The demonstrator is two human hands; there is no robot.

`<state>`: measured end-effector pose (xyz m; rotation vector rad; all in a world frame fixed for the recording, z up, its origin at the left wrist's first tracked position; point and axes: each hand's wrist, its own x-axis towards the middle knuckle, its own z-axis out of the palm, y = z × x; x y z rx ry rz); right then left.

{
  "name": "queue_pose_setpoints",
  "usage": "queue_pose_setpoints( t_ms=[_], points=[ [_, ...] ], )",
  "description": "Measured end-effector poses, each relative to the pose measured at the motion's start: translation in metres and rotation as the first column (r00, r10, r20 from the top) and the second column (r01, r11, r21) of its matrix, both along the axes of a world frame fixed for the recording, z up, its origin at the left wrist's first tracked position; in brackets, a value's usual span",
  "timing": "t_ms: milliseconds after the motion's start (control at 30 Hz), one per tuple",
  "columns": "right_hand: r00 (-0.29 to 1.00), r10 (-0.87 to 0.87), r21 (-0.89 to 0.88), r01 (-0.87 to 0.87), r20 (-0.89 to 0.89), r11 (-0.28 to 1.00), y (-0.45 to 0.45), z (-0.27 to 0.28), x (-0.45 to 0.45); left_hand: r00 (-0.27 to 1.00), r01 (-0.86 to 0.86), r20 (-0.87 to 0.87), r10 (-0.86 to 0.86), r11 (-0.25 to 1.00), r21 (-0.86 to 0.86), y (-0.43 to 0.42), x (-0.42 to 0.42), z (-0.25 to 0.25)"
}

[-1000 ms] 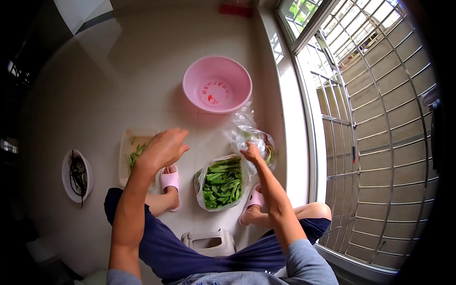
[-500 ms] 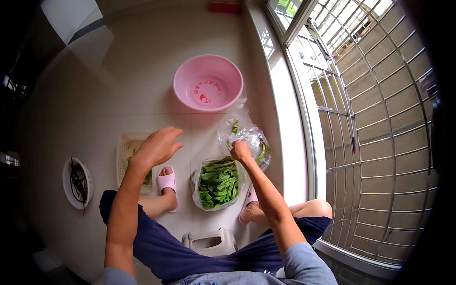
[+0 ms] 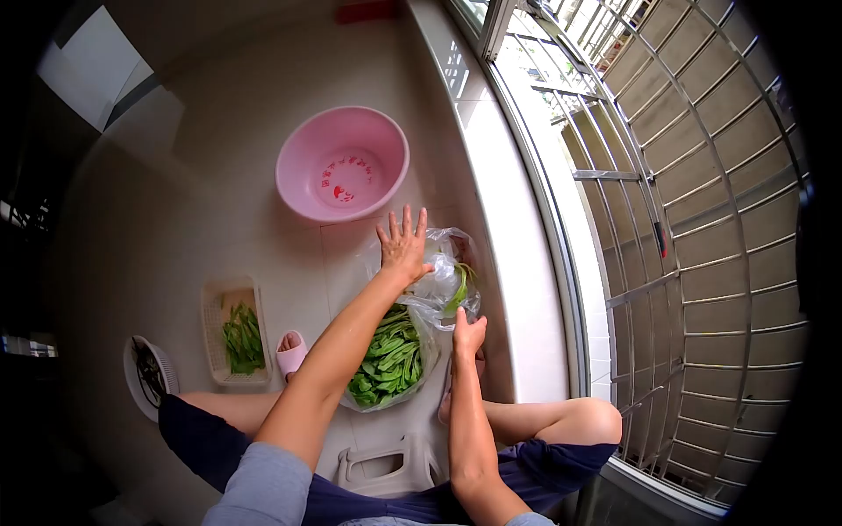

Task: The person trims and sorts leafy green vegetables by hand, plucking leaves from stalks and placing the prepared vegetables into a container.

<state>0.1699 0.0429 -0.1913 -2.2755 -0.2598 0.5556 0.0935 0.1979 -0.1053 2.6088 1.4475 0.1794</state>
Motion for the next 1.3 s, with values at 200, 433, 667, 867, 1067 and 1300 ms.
queue_pose_setpoints(
  t_ms=[200, 433, 667, 867, 1067, 1300],
  points=[
    [0.393, -0.012, 0.290, 0.699, -0.920, 0.654, 0.017, -0.061, 0.032, 0.959, -0.202, 0.107, 0.263, 0.897, -0.393, 0.053, -0.009, -0.053],
    [0.521, 0.282, 0.546, 0.468, -0.805, 0.695, 0.058, -0.029, 0.055, 0.482, -0.191, 0.428, 0.765, 0.568, -0.801, 0.072, -0.092, -0.086],
    [0.934, 0.350, 0.099, -0.355, 0.071, 0.929, 0.110, 0.009, 0.060, 0.252, 0.060, 0.301, 0.920, 0.296, -0.953, 0.054, -0.110, -0.057],
    [0.606, 0.398, 0.037, -0.577, 0.689, 0.816, 0.106, 0.066, 0.015, 0.854, -0.367, 0.416, 0.312, 0.929, 0.057, 0.034, -0.086, -0.048],
    [0.531, 0.683, -0.458, -0.507, 0.501, 0.730, 0.064, 0.012, 0.001, 0.972, 0.227, -0.075, -0.224, 0.973, 0.035, 0.025, -0.096, -0.037],
    [0.538, 0.725, -0.214, -0.719, 0.430, 0.661, 0.045, 0.021, 0.024, 0.916, 0.399, 0.050, -0.399, 0.917, 0.014, 0.021, -0.095, -0.010]
  ],
)
